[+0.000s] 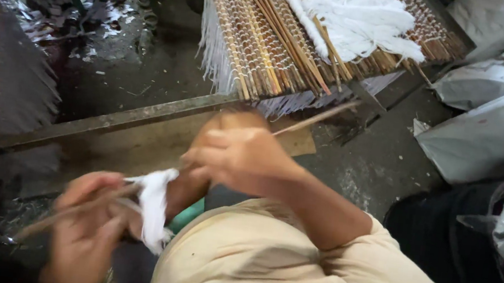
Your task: Organize candle wicks by sliding individual loops onto a wooden rod
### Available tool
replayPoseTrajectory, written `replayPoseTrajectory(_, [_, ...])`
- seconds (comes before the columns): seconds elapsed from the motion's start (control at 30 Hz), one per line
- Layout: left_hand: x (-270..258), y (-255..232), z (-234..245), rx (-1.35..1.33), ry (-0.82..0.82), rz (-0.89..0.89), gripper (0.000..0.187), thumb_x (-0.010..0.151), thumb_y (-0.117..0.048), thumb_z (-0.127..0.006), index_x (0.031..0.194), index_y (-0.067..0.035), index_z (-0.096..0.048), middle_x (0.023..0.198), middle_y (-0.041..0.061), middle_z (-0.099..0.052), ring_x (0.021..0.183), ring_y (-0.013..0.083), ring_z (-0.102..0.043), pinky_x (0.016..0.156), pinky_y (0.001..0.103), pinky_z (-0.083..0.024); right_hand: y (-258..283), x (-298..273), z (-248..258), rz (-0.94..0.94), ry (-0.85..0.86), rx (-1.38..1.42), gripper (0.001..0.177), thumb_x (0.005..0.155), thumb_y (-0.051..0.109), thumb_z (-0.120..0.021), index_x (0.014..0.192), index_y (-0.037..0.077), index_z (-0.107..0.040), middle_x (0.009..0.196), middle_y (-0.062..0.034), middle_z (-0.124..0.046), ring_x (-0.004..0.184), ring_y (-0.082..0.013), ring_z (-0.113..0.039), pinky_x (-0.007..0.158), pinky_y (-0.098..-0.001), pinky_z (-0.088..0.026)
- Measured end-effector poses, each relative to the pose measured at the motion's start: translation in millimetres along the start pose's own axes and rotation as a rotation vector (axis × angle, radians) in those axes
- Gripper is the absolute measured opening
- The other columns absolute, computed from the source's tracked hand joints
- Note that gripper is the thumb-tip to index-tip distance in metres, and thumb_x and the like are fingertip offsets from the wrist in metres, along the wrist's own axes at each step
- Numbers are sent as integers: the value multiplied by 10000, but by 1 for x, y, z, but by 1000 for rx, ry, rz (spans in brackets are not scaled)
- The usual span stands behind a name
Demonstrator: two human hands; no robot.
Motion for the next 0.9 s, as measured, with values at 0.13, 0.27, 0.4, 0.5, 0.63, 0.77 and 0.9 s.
replayPoseTrajectory(0.13, [-14, 5, 5, 180, -353, -18, 338, 1109, -299, -478, 1253, -43, -645, 1208, 98, -612, 1116, 223, -614, 1034, 351, -507, 0, 9, -5, -121, 142, 114, 360, 1012, 540, -507, 1213, 300, -686, 981, 48, -712, 839, -239, -662, 745, -418, -476])
replayPoseTrajectory(0.27, [-15, 18, -36, -235, -353, 110, 431, 1036, -317, -557, 1286, 31, -605, 1304, 165, -661, 1184, 248, -663, 1078, 376, -538, 33, 34, -14, -96, 199, 300, 289, 1052, 415, -487, 1204, 207, -616, 973, -41, -653, 849, -280, -721, 624, -451, -506])
replayPoseTrajectory(0.4, [-9, -12, 34, 1107, -451, -10, 228, 1103, 20, -530, 1153, 11, -752, 1138, 121, -745, 999, 318, -677, 849, 373, -500, 11, 41, -9, -243, 395, 104, 361, 999, 512, -412, 1144, 331, -688, 995, 21, -703, 939, -251, -716, 737, -609, -419])
replayPoseTrajectory(0.5, [1, -39, 38, 1341, -615, -791, 670, 1034, 285, -646, 1569, 101, -288, 1186, 483, -571, 1008, 627, -667, 803, 593, -590, -6, 36, 1, -195, 219, 224, 278, 999, 475, -569, 1084, 240, -691, 976, -10, -723, 895, -254, -729, 688, -411, -509])
replayPoseTrajectory(0.63, [25, -23, -19, 956, -468, -325, 373, 964, -111, -759, 1279, 31, -618, 1280, 227, -612, 1209, 403, -589, 1090, 491, -456, 6, 45, 5, -205, 195, 396, 337, 1076, 362, -423, 1180, 136, -651, 1108, -53, -738, 1007, -272, -717, 843, -382, -505])
replayPoseTrajectory(0.77, [46, -10, -49, 439, -163, -137, 169, 1017, -200, -627, 1027, -57, -718, 1139, 136, -706, 1122, 276, -642, 1021, 386, -476, 3, 50, 6, -255, 218, 462, 295, 1056, 299, -487, 1202, 117, -667, 1139, -48, -743, 1047, -215, -706, 891, -339, -492])
replayPoseTrajectory(0.9, [50, -13, -44, 412, -253, -15, 219, 1027, -225, -605, 1064, -72, -758, 1034, 72, -782, 961, 186, -732, 874, 323, -543, 4, 52, 21, -255, 173, 530, 211, 1057, 240, -548, 1107, 71, -664, 1035, -45, -719, 947, -178, -677, 844, -294, -463])
Point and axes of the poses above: each hand's wrist, its own x-axis towards the middle knuckle, its own z-axis out of the back of the hand, y = z × x, the point moved 2 cm from there along x, towards the middle knuckle
